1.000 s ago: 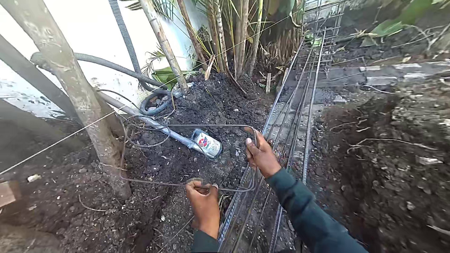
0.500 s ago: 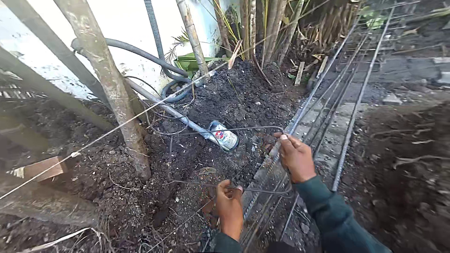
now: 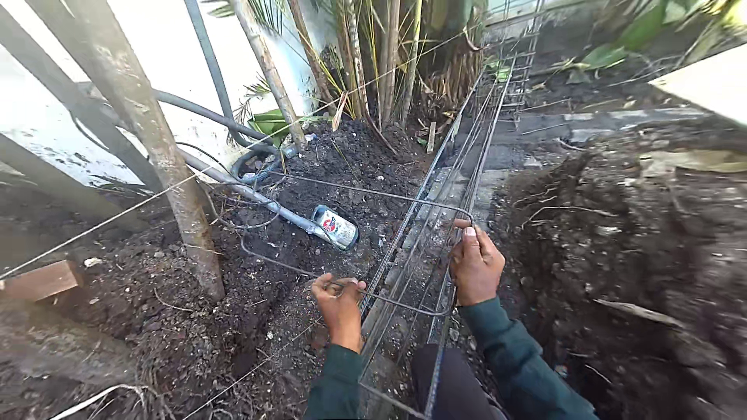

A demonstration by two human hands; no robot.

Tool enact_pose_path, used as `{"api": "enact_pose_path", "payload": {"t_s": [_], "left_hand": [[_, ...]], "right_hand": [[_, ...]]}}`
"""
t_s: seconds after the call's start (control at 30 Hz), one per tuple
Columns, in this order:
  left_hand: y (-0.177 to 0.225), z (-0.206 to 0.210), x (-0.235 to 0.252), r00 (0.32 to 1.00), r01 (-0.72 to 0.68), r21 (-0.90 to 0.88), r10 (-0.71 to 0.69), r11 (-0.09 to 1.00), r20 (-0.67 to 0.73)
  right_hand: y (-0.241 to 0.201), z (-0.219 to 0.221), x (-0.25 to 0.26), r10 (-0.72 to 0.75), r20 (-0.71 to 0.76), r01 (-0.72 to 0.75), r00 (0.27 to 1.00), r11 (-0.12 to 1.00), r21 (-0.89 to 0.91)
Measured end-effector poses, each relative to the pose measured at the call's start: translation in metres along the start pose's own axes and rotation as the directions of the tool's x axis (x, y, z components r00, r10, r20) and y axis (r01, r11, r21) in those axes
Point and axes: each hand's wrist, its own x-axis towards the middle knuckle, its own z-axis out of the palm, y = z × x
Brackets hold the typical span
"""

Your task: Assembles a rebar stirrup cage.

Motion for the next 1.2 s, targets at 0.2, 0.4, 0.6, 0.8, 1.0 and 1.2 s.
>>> {"api": "enact_pose_path", "payload": {"t_s": [0.2,0.4,0.6,0.8,1.0,1.2], "left_hand": [[0.041,-0.051,-0.029,0.997,-0.068,-0.135,0.062,0.989,-0.044],[0.045,-0.103,-0.034,0.999,-0.040,-0.028,0.041,0.999,0.025],[0.043,-0.116,-0.013,0.997,0.061,-0.100,-0.066,0.993,-0.042],[0.041,-0.123,0.017,0.980,0.196,0.019,-0.197,0.980,0.040],[0.063,-0.129,0.011,0.919,0.389,0.104,-0.394,0.916,0.030],[0.104,-0.126,-0.005,0.866,0.500,0.101,-0.498,0.860,-0.049]], "right_hand": [[-0.027,0.001,-0.036,-0.044,-0.003,0.044,0.999,0.998,0.047],[-0.016,0.015,-0.068,0.017,-0.010,-0.017,1.000,0.999,0.034],[0.023,0.047,-0.053,0.019,0.010,-0.018,1.000,0.992,-0.128],[0.049,0.063,-0.036,0.125,0.048,-0.113,0.991,0.974,-0.199],[0.015,0.061,-0.039,0.206,0.072,-0.181,0.976,0.947,-0.265],[-0.039,0.071,-0.049,0.230,0.049,-0.200,0.972,0.917,-0.346]]}}
